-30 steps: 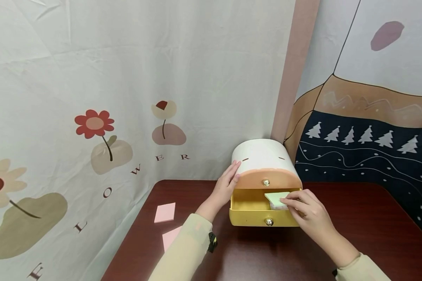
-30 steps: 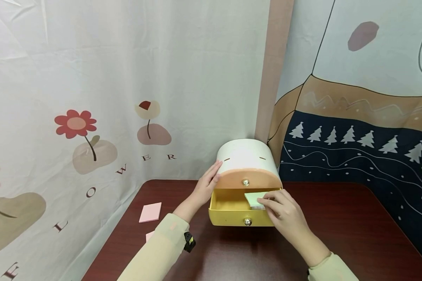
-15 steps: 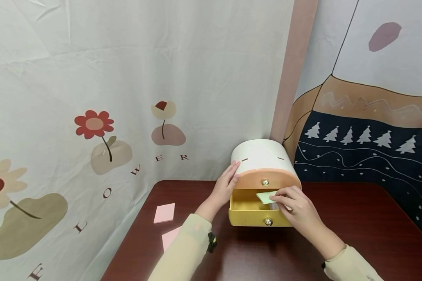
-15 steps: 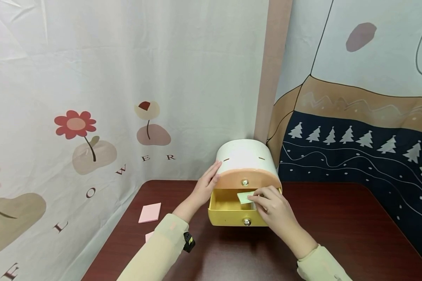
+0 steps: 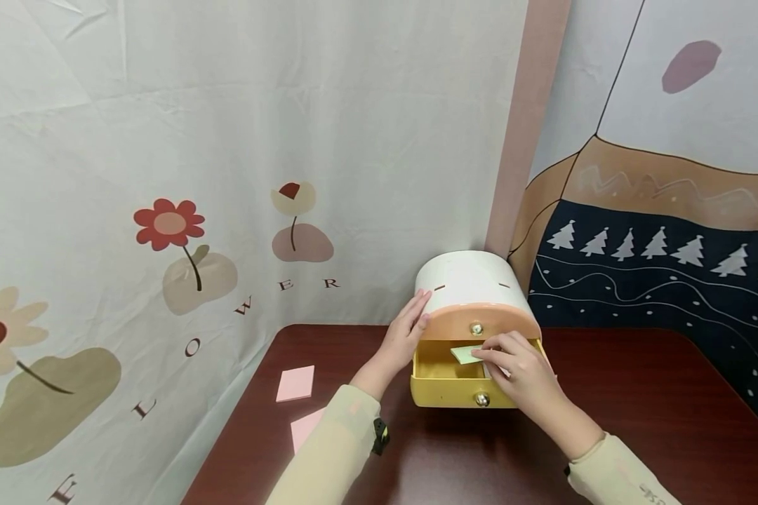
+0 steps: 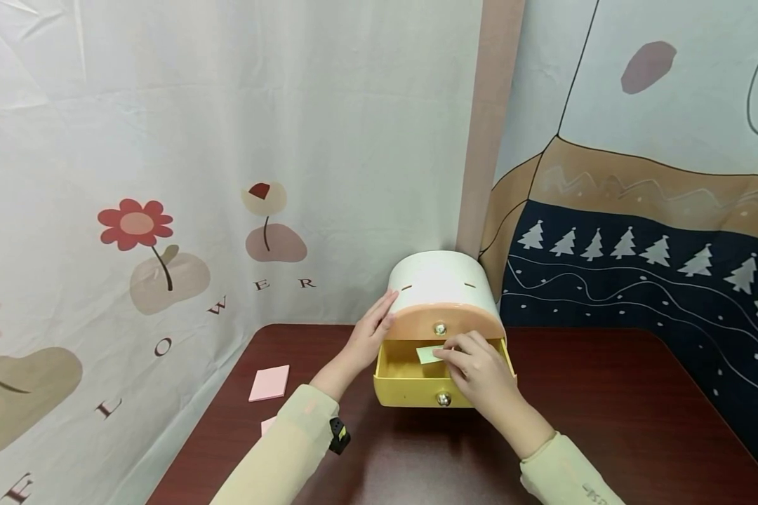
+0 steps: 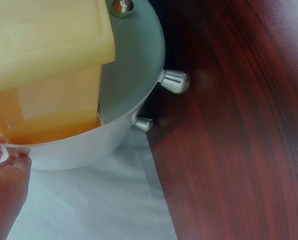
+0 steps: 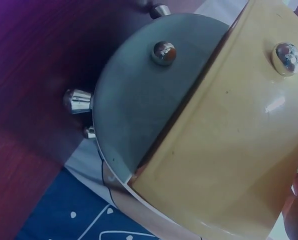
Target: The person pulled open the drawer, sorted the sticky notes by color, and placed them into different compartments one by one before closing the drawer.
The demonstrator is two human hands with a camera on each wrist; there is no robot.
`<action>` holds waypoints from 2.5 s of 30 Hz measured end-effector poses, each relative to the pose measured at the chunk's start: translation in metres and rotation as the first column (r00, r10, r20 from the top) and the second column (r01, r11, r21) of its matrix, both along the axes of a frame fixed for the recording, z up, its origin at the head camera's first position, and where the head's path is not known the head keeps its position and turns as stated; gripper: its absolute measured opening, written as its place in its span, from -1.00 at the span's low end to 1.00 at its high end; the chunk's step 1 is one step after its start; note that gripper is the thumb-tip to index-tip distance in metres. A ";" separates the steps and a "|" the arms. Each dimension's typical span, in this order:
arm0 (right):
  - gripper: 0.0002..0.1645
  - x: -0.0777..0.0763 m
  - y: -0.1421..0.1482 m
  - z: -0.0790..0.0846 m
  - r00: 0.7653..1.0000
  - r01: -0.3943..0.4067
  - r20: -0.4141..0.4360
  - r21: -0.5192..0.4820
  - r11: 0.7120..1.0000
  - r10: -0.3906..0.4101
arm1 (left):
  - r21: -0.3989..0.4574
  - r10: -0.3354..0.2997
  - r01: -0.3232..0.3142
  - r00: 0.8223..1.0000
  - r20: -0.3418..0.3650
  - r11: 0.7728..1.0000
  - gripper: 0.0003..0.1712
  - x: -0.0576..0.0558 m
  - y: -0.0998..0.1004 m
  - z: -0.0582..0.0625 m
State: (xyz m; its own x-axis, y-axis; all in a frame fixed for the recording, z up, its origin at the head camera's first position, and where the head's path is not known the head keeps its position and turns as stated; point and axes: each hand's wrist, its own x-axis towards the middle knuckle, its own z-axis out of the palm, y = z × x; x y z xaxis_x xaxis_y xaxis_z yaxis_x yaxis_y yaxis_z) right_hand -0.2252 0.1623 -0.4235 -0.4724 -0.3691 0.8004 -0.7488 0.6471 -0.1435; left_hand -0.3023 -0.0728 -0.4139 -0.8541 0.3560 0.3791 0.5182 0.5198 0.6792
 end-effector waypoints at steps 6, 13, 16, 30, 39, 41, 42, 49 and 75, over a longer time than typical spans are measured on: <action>-0.69 -0.002 -0.001 -0.001 1.000 0.007 -0.004 0.011 1.000 -0.007 | 0.006 -0.002 0.002 1.000 -0.005 1.000 -0.44 0.001 0.000 0.001; -0.66 -0.007 -0.003 -0.001 0.999 0.000 -0.053 0.016 1.000 0.001 | 0.004 -0.002 0.002 1.000 -0.006 1.000 -0.43 0.001 0.000 0.002; -0.65 -0.008 -0.004 -0.001 0.997 0.010 -0.071 0.021 1.000 -0.009 | 0.007 -0.004 0.004 1.000 -0.010 1.000 -0.43 0.001 -0.001 0.001; -0.69 -0.009 -0.006 0.001 0.996 0.088 -0.017 0.054 0.995 -0.087 | 0.008 -0.010 0.010 1.000 -0.026 1.000 -0.43 0.000 0.000 0.000; -0.73 -0.011 -0.008 0.001 0.992 0.124 0.005 0.088 0.988 -0.125 | 0.004 -0.006 0.006 1.000 -0.028 1.000 -0.43 0.000 0.001 -0.001; -0.75 -0.011 -0.009 0.001 0.991 0.130 0.022 0.100 0.987 -0.133 | 0.006 -0.006 0.006 1.000 -0.026 1.000 -0.44 0.000 0.001 -0.001; -0.75 -0.011 -0.009 0.002 0.991 0.131 0.029 0.104 0.986 -0.134 | 0.007 -0.006 0.007 1.000 -0.029 1.000 -0.44 -0.001 0.001 -0.001; -0.80 -0.010 -0.010 0.005 0.977 0.143 0.133 0.158 0.977 -0.164 | 0.006 -0.008 0.008 1.000 -0.016 1.000 -0.43 0.000 0.000 0.000; -0.76 -0.009 -0.010 0.004 0.955 0.164 0.231 0.117 0.979 -0.188 | 0.010 -0.004 0.004 1.000 -0.018 1.000 -0.44 -0.002 -0.001 -0.002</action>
